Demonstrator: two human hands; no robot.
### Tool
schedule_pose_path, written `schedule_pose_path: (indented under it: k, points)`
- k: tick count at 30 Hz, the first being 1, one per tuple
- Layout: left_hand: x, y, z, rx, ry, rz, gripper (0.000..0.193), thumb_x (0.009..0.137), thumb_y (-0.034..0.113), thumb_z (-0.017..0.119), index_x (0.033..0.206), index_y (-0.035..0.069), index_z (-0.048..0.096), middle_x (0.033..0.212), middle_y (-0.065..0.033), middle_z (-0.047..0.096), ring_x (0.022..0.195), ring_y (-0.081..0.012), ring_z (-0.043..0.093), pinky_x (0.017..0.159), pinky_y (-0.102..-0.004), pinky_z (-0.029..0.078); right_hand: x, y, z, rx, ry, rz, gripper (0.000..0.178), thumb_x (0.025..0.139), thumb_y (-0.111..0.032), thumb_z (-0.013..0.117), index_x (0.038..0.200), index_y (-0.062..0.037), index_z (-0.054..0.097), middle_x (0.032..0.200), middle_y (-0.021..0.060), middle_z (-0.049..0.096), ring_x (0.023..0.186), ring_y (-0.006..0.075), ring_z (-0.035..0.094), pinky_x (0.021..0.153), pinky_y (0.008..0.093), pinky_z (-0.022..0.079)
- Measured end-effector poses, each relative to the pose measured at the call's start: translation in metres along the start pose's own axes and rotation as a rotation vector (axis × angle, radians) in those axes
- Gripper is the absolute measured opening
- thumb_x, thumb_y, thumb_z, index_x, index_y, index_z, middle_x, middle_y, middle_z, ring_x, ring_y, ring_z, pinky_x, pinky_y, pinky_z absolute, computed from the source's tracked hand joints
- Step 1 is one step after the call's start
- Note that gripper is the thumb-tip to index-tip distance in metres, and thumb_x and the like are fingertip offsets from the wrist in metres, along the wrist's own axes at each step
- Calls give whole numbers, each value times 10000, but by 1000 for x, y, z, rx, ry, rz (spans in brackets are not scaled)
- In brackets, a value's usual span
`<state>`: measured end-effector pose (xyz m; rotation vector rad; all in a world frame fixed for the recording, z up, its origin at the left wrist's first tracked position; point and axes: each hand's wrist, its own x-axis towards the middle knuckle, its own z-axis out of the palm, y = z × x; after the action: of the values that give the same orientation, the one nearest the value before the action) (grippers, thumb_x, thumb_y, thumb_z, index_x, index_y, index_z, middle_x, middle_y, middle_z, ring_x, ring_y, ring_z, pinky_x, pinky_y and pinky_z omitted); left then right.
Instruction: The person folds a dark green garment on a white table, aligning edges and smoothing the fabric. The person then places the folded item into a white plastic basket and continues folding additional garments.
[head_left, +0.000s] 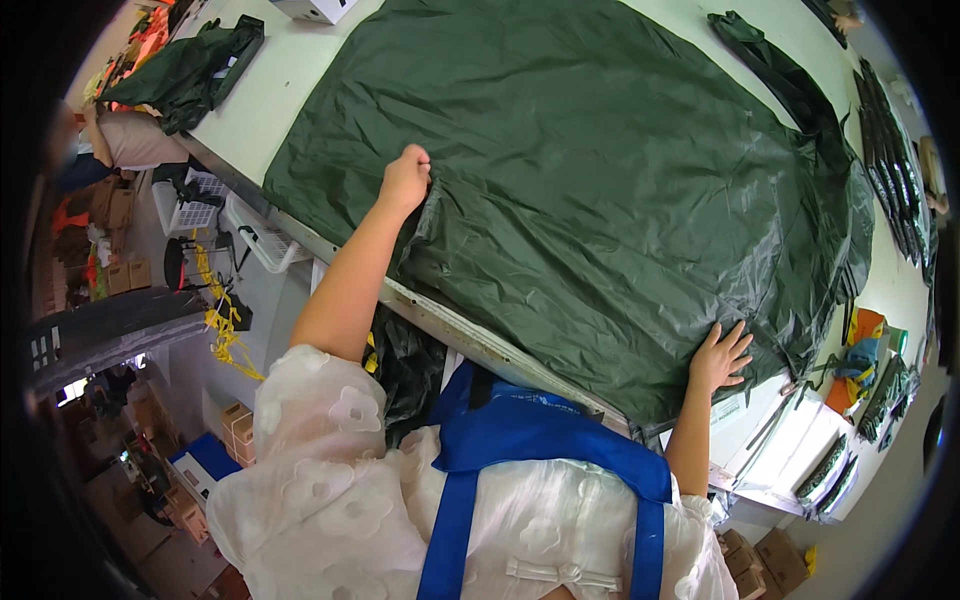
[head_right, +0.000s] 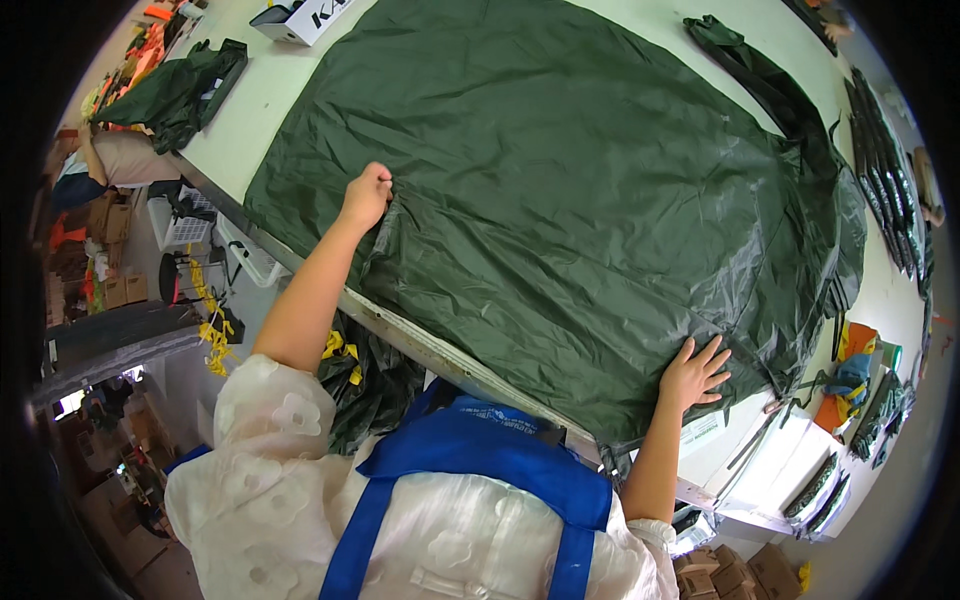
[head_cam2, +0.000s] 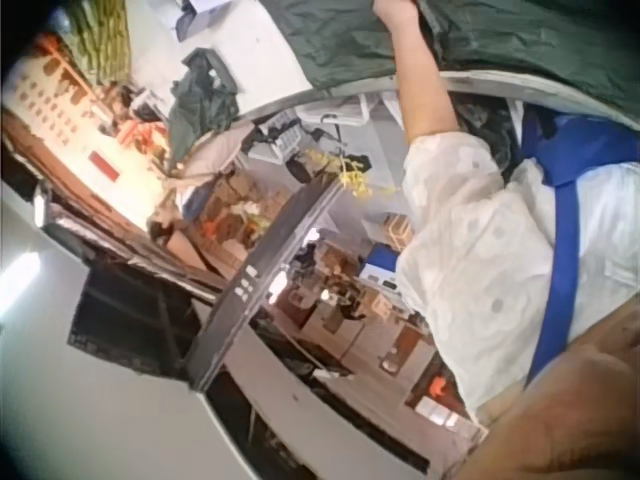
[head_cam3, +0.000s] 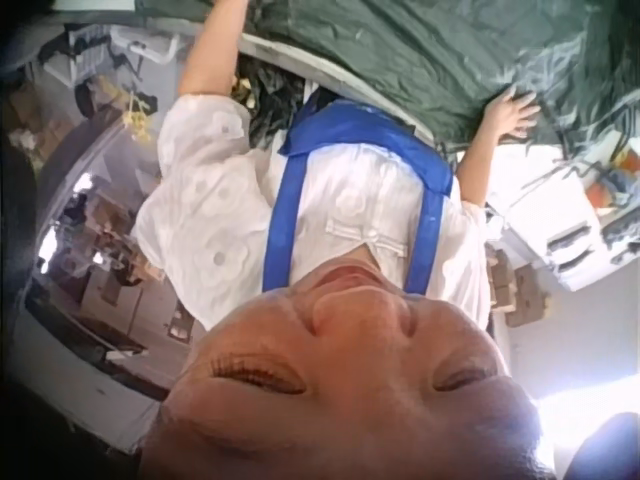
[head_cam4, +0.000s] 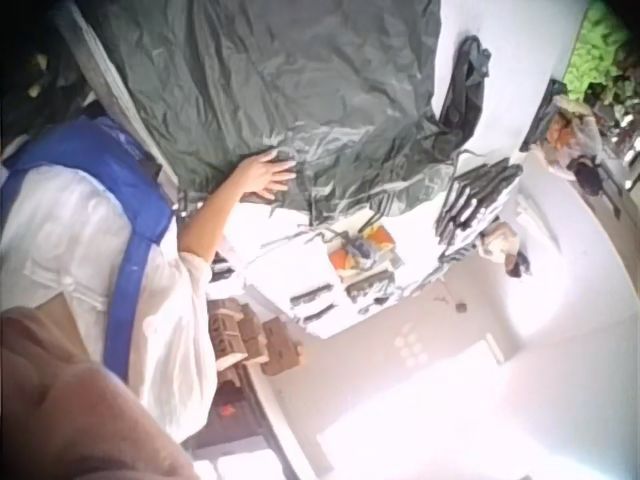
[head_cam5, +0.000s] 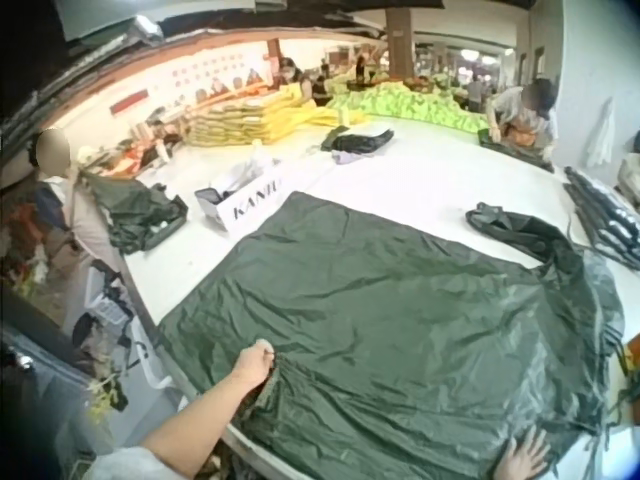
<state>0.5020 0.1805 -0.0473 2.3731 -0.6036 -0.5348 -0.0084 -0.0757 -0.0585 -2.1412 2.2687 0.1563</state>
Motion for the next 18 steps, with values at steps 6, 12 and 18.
schedule_pose_path:
  k: [6,12,18]
  points:
    - [-103,55,-14,144,205,164,414,942,281,512,1275,54,420,1135,-219,564,850,-368,615,763,-412,484,2,3,6,-7,22,38,616,943,-580,337,1482,-300,236,1562,43,157,1410,414,125,1064,674,90]
    - [-103,-15,7,321,120,-24,355,945,320,508,1211,87,477,883,-212,653,847,-414,615,710,-486,473,5,6,10,44,1,17,627,936,-582,355,1479,-290,243,1562,47,162,1410,414,127,1056,687,85]
    - [-96,-123,-35,138,802,-211,593,822,215,704,1278,-28,412,1218,-237,481,937,-330,569,817,-438,449,-43,80,-50,528,134,-849,500,803,5,571,1286,-9,445,1362,209,429,1298,415,357,1088,481,258]
